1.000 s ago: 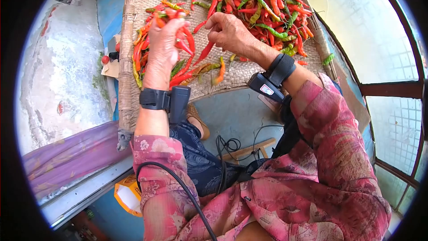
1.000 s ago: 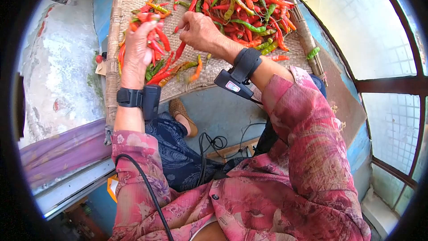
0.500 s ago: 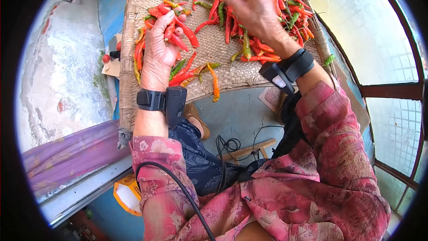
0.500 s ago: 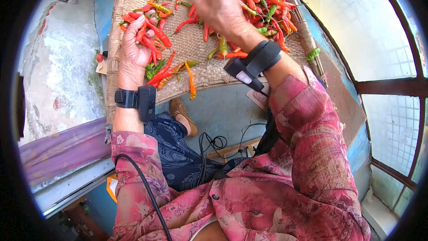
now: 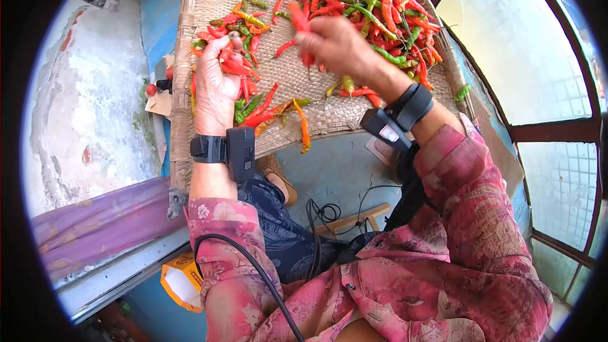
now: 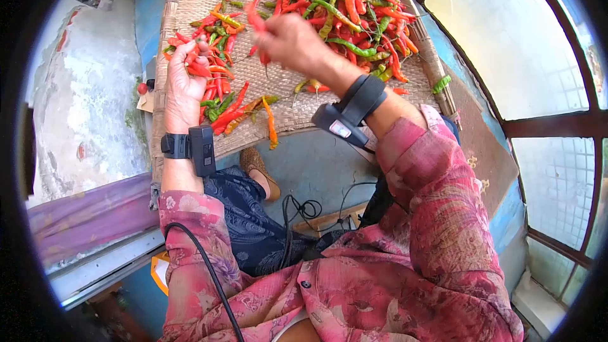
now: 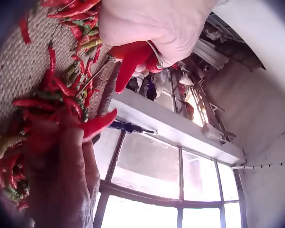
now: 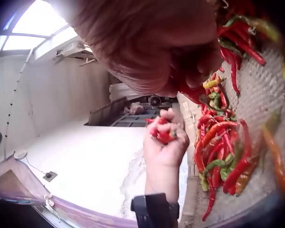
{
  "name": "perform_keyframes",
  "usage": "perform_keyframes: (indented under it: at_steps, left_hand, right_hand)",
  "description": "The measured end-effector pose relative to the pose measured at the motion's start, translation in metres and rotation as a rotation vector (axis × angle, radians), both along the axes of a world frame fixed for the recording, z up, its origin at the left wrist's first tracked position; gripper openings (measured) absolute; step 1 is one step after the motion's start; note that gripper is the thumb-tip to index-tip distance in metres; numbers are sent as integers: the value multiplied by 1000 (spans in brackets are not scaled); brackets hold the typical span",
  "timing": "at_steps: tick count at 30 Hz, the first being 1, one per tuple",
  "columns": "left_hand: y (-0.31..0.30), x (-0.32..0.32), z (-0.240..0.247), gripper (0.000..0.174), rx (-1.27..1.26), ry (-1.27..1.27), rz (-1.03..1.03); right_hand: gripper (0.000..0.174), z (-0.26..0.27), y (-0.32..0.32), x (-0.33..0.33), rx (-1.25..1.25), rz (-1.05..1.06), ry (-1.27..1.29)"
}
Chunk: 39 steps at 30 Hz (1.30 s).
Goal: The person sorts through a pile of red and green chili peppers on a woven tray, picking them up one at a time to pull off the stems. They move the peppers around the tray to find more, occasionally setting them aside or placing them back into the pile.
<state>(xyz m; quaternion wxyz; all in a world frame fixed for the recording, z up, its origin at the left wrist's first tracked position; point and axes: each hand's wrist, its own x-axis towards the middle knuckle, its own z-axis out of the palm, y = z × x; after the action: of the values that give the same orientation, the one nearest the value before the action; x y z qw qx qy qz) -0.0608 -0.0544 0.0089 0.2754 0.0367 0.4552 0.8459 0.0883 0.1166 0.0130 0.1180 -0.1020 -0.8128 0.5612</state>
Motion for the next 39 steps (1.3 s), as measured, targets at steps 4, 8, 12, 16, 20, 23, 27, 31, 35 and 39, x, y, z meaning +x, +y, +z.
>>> perform_keyframes:
  at_steps: [4, 8, 12, 16, 20, 23, 27, 31, 35, 39]
  left_hand:
    - [3, 29, 15, 20, -34, 85, -217]
    - [13, 50, 25, 17, -102, 259, -328]
    - [21, 56, 22, 21, -175, 378, -408]
    - [23, 61, 20, 23, -178, 394, -446]
    - [19, 53, 16, 21, -134, 289, -403]
    - [19, 49, 9, 19, -45, 199, -360]
    - [20, 42, 5, 22, 51, 95, -315]
    - [19, 36, 2, 22, -25, 48, -236]
    - [15, 31, -2, 22, -160, 57, -190]
    - [18, 44, 3, 21, -219, 106, -217]
  right_hand:
    - [32, 9, 25, -9, -662, -201, 395]
    - [43, 3, 8, 0, -603, -128, 179]
    - [47, 7, -17, 2, -429, 76, -7]
    - [36, -6, -17, 2, -471, 98, 12]
    - [27, 12, -4, 2, -105, -106, -47]
    - [32, 14, 10, -2, 160, -103, 18]
    - [31, 14, 19, -1, 353, -87, 89]
    - [13, 28, 27, 10, 596, -133, 70]
    - [27, 21, 45, 7, 240, -260, 182]
    - [48, 31, 35, 13, -80, -318, 160]
